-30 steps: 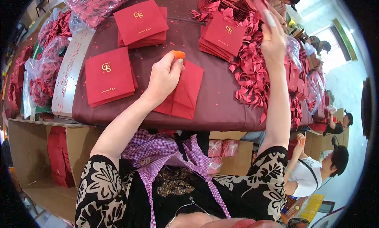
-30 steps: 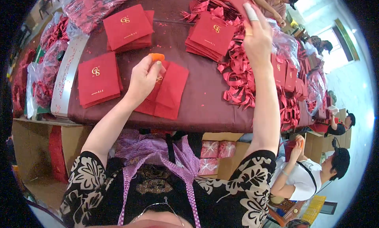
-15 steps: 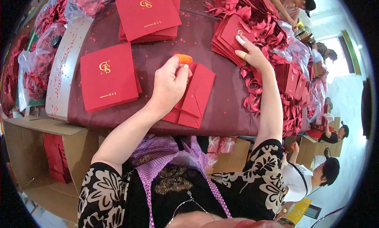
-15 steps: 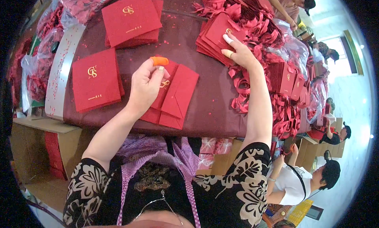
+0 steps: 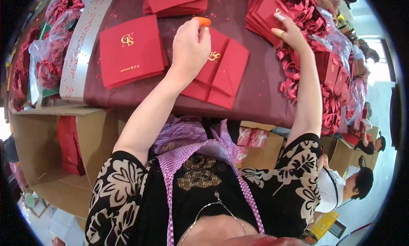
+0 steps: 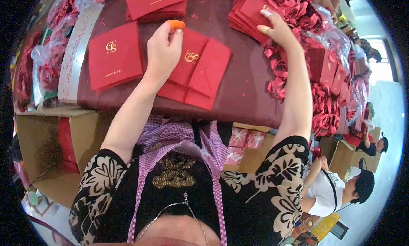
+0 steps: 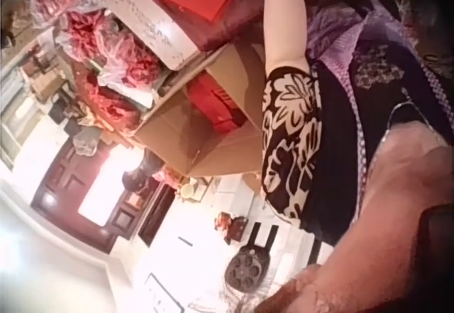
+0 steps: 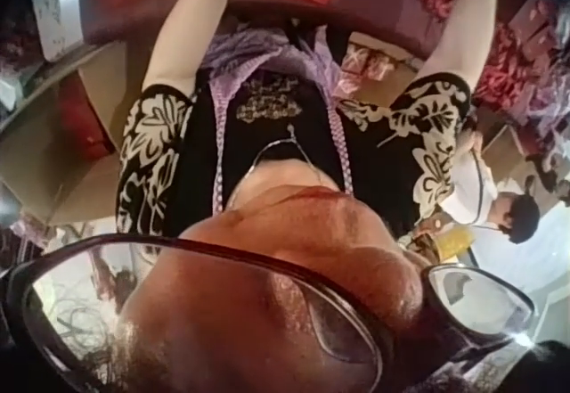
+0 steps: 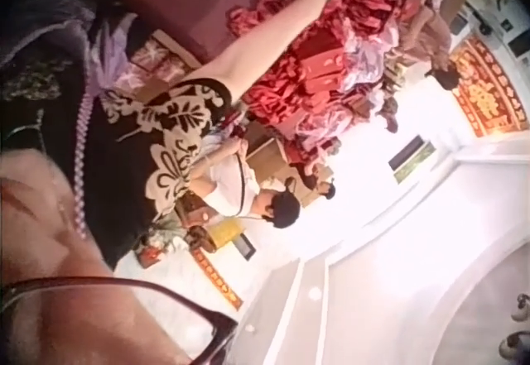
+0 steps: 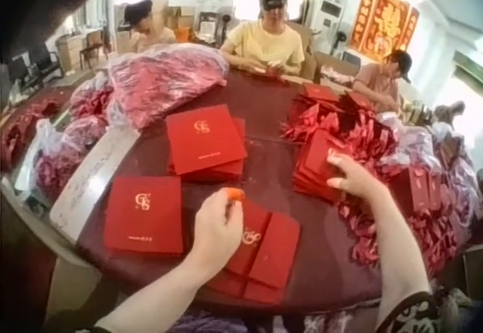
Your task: The person assembles red gift bags by hand, threading a ribbon through the holes of each bag, tying the ribbon into a bow, and placing the finished bags onto a stack.
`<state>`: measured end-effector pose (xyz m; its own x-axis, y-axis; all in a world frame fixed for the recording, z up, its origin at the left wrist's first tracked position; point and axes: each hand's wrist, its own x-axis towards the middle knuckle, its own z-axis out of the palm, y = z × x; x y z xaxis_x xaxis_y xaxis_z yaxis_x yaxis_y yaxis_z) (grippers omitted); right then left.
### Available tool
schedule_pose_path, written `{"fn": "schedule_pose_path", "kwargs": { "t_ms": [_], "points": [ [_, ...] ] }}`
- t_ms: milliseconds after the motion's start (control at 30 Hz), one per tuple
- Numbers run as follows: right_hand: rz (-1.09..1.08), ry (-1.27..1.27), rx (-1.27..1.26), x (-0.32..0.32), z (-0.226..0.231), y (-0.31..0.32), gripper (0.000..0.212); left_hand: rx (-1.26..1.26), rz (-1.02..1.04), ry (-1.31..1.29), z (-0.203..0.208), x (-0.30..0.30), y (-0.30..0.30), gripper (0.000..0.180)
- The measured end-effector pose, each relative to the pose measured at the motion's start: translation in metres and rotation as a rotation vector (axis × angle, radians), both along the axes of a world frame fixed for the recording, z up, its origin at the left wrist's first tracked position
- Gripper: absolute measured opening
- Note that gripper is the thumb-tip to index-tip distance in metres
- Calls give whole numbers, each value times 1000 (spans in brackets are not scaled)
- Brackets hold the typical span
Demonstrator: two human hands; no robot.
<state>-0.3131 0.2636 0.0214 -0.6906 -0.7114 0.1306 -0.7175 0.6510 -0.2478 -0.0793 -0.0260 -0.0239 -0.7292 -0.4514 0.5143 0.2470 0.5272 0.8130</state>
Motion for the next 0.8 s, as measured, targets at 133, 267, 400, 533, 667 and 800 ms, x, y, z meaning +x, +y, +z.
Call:
{"fn": "schedule_pose_path", "kwargs": {
  "t_ms": [133, 267, 400, 533, 667, 800],
  "points": [
    [-16, -65, -49, 5, 16, 1, 57, -412, 110, -50, -6, 5, -5, 16],
    [25, 75, -177, 31, 36, 6, 49, -570, 117, -219, -5, 13, 3, 25],
    [14, 134, -225, 57, 34, 6, 44, -644, 130, -267, -7, 17, -1, 33],
    [-207, 168, -304, 82, 17, 30, 29, -647, 103, -267, -7, 17, -1, 32],
    [-347, 111, -214, 108, -8, 34, 23, -645, 83, -261, -3, 18, 1, 32],
    [-318, 342, 125, 143, -38, 28, 24, -613, 42, -298, -5, 18, 2, 31]
  ]
}}
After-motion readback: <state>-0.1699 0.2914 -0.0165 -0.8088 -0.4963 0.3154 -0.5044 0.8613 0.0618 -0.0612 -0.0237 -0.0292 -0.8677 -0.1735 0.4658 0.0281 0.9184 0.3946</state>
